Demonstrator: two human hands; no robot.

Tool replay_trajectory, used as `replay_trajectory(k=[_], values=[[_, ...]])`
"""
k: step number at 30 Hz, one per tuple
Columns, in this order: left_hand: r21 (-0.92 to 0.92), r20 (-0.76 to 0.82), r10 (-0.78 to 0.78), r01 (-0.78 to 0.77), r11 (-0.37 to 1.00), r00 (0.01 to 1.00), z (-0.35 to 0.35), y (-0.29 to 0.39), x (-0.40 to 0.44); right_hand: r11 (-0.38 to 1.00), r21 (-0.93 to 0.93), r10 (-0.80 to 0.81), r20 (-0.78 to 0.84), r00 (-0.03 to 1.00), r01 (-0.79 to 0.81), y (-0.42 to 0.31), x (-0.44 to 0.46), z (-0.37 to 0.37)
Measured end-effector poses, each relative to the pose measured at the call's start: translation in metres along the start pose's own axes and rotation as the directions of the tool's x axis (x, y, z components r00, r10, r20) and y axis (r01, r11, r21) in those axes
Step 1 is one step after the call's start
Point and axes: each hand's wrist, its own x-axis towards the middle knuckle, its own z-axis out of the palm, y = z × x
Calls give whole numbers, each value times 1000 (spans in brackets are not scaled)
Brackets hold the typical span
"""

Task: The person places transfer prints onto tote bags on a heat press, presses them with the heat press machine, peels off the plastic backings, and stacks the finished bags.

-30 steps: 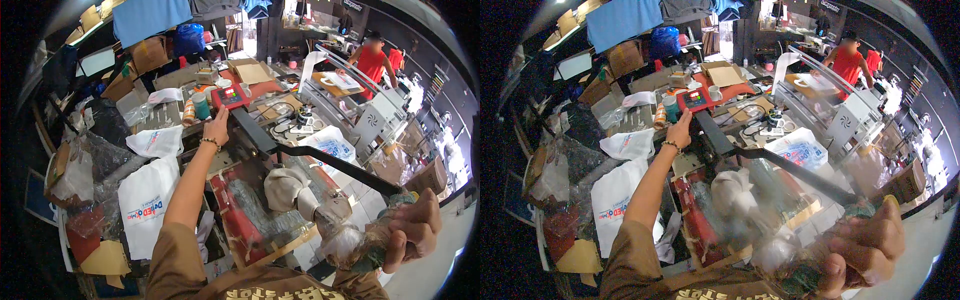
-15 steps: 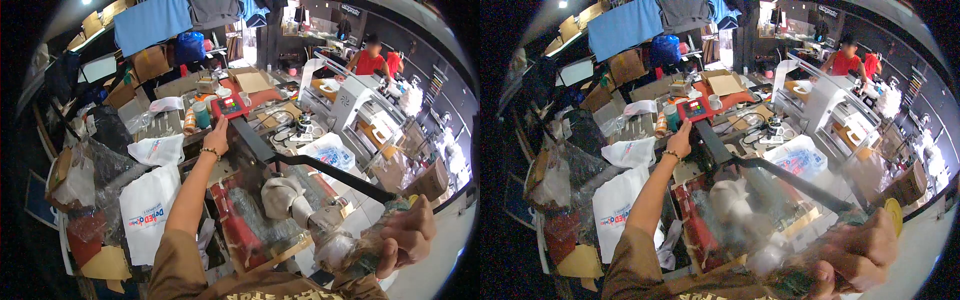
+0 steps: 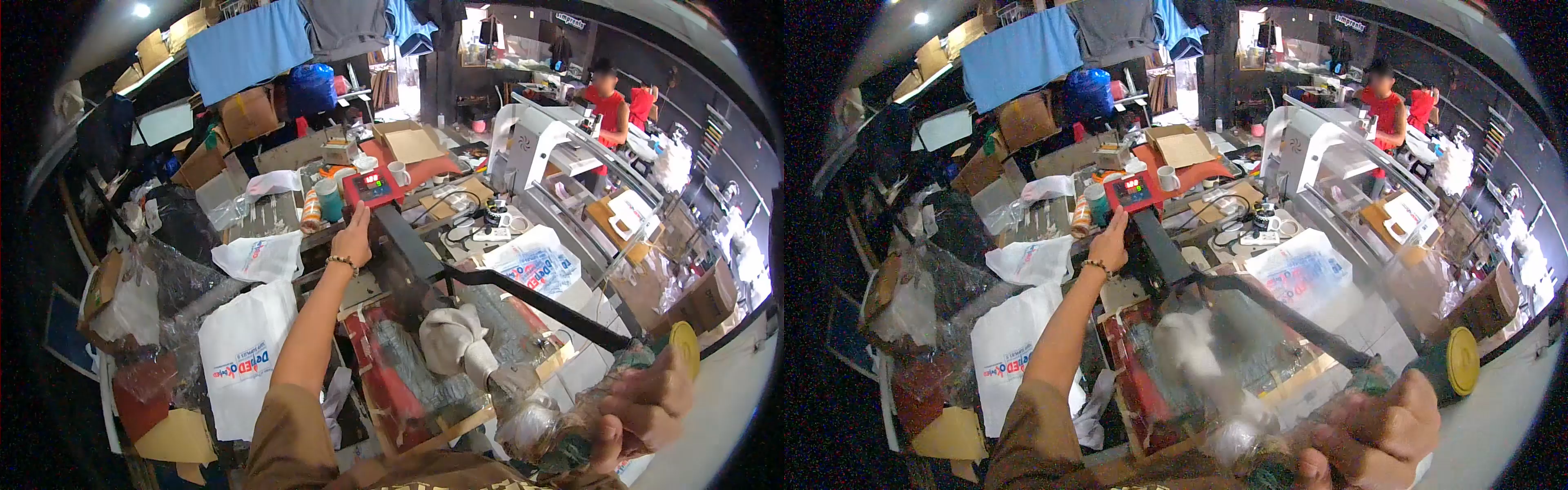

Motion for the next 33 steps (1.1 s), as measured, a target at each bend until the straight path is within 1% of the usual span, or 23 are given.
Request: replay_trajectory(k=[3,5,6,8,11,13,14,15,16,17,18,19,20,21,22,24,25,26,27,28,30,32,33], values=[[1,16,-11,11,1000,1000,-2,2,1,1000,-3,-8,24,1000,8,-2,-7,-3],[4,29,-22,22,1000,999,2,-2,1,999,23,34,92,995,-37,-4,-8,-7],[-15,15,-12,12,1000,1000,4,-3,1,999,27,33,93,995,-35,-2,-2,-13],[-32,-1,-6,6,999,1000,3,-2,0,975,209,-136,319,938,71,1,20,-23],[-29,17,-24,25,999,1000,1,2,0,974,218,-124,301,946,58,1,15,-22],[-24,55,-45,47,999,997,1,3,-2,977,211,-96,344,934,22,2,5,-27],[-21,55,-61,62,998,997,3,2,-5,986,163,-85,273,958,41,7,-7,-23],[-58,16,-17,18,998,1000,6,-2,-5,992,114,-80,196,977,58,12,-11,-17],[-93,-23,26,-28,995,999,8,-7,-6,978,158,-155,91,984,139,22,-9,-9],[-91,-28,11,-14,996,1000,2,-6,-6,974,172,-163,91,982,146,25,4,-4],[-64,162,-3,13,998,987,-6,-4,-7,971,175,-174,54,983,162,26,17,1],[-34,345,-19,33,999,939,-11,-3,-11,968,177,-183,15,983,178,28,29,7],[-52,368,67,-52,997,927,-18,1,-23,958,195,-212,-25,977,212,33,40,13],[-52,367,57,-41,998,929,-24,5,-34,946,212,-239,-64,969,247,36,50,18],[-73,281,67,-48,996,957,-29,6,-45,952,208,-237,24,971,227,33,61,13],[-161,131,109,-87,983,985,-43,8,-69,947,237,-226,21,974,215,34,67,16],[-225,146,137,-102,969,980,-55,12,-81,948,257,-201,22,979,189,33,66,18],[-207,226,107,-60,977,968,-75,23,-89,932,306,-153,-158,976,196,30,66,34],[-188,304,77,-19,982,949,-90,36,-104,914,348,-88,-327,941,207,26,62,48],[-204,332,58,11,979,941,-97,49,-129,958,267,-75,-135,988,109,21,68,33],[-339,126,174,-122,933,977,-117,67,-160,954,277,-84,-113,990,112,20,74,32],[-603,168,59,56,796,984,-116,107,-207,958,264,-96,-81,992,115,20,79,32],[-426,90,310,-245,871,947,-94,106,-233,961,251,-101,-70,992,116,21,80,33]])
